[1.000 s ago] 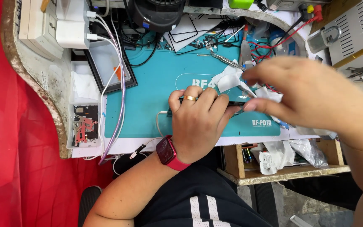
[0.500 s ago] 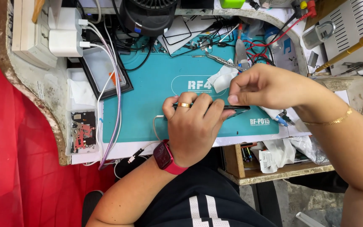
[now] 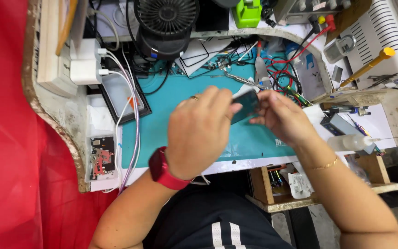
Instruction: The person cleans the back of a black smartphone with a white cloth, then wipes the screen. They connect a charging cable, check the display, and use a small tool to pry open the phone's back cover.
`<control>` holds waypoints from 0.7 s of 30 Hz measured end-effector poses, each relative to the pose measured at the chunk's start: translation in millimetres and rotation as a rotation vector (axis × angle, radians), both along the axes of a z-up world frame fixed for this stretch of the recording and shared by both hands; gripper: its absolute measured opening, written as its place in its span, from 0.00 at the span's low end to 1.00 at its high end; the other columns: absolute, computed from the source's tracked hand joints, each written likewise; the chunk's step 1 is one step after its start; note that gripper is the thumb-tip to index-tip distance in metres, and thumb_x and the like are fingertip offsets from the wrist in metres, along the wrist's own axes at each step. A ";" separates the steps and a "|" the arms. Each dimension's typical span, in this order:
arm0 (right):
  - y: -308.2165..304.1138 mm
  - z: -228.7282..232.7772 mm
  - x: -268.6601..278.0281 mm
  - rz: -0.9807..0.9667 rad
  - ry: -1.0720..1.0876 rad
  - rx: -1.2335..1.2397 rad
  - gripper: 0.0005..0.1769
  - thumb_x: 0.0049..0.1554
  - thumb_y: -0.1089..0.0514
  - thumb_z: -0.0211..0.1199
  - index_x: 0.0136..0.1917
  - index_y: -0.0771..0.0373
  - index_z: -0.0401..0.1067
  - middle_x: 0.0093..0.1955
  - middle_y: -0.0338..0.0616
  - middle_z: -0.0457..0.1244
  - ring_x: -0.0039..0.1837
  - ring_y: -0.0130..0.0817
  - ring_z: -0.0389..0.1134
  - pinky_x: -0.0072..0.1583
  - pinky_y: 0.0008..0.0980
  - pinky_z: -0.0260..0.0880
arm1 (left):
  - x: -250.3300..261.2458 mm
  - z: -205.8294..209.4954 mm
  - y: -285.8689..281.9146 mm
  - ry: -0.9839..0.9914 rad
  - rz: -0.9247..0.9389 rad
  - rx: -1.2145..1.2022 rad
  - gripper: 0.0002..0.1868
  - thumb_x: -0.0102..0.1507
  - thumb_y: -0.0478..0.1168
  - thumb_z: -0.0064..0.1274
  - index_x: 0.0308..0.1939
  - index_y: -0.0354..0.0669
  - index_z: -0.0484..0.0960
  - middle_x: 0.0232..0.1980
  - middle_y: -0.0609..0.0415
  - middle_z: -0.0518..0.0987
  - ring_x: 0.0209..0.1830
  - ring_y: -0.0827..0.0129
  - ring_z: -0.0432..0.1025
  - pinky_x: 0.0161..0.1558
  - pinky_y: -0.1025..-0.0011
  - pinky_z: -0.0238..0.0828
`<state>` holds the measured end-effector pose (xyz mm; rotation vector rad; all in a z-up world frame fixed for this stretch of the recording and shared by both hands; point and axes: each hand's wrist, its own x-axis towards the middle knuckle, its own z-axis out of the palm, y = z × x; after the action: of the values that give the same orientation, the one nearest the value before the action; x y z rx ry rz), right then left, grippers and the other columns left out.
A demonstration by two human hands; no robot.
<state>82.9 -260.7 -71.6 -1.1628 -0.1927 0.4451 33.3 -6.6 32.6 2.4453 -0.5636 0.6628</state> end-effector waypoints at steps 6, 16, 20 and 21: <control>48.9 11.7 -67.5 -0.103 -0.279 -0.069 0.33 0.61 0.57 0.56 0.76 0.70 0.55 0.63 0.65 0.66 0.66 0.56 0.70 0.65 0.60 0.69 | 7.8 -17.2 30.8 0.319 -0.095 -0.897 0.11 0.74 0.45 0.41 0.45 0.45 0.76 0.31 0.56 0.72 0.35 0.70 0.68 0.39 0.68 0.70; 79.3 46.0 -127.2 -0.341 -0.236 -0.142 0.32 0.64 0.57 0.54 0.78 0.73 0.56 0.63 0.54 0.68 0.63 0.36 0.70 0.65 0.33 0.70 | -36.0 -78.7 38.7 0.761 -0.373 -1.540 0.27 0.70 0.56 0.39 0.64 0.40 0.67 0.63 0.47 0.76 0.64 0.64 0.71 0.69 0.64 0.66; 78.6 35.0 -142.1 -0.367 -0.359 -0.357 0.34 0.64 0.57 0.54 0.80 0.72 0.52 0.47 0.42 0.63 0.50 0.27 0.62 0.55 0.26 0.63 | -46.6 -95.5 31.1 0.900 -0.370 -1.732 0.31 0.73 0.52 0.27 0.74 0.35 0.63 0.76 0.42 0.66 0.78 0.58 0.59 0.78 0.62 0.53; 77.5 31.0 -146.5 -0.373 -0.420 -0.447 0.36 0.64 0.56 0.55 0.81 0.71 0.51 0.32 0.32 0.56 0.37 0.20 0.54 0.44 0.21 0.55 | -49.1 -96.2 29.5 0.959 -0.309 -1.869 0.28 0.73 0.48 0.31 0.73 0.37 0.65 0.75 0.43 0.68 0.76 0.57 0.62 0.75 0.60 0.58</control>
<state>-63.7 -183.3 -40.6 -1.6874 -0.2389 -0.1011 -15.8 22.9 -63.6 0.6226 0.1598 -0.2272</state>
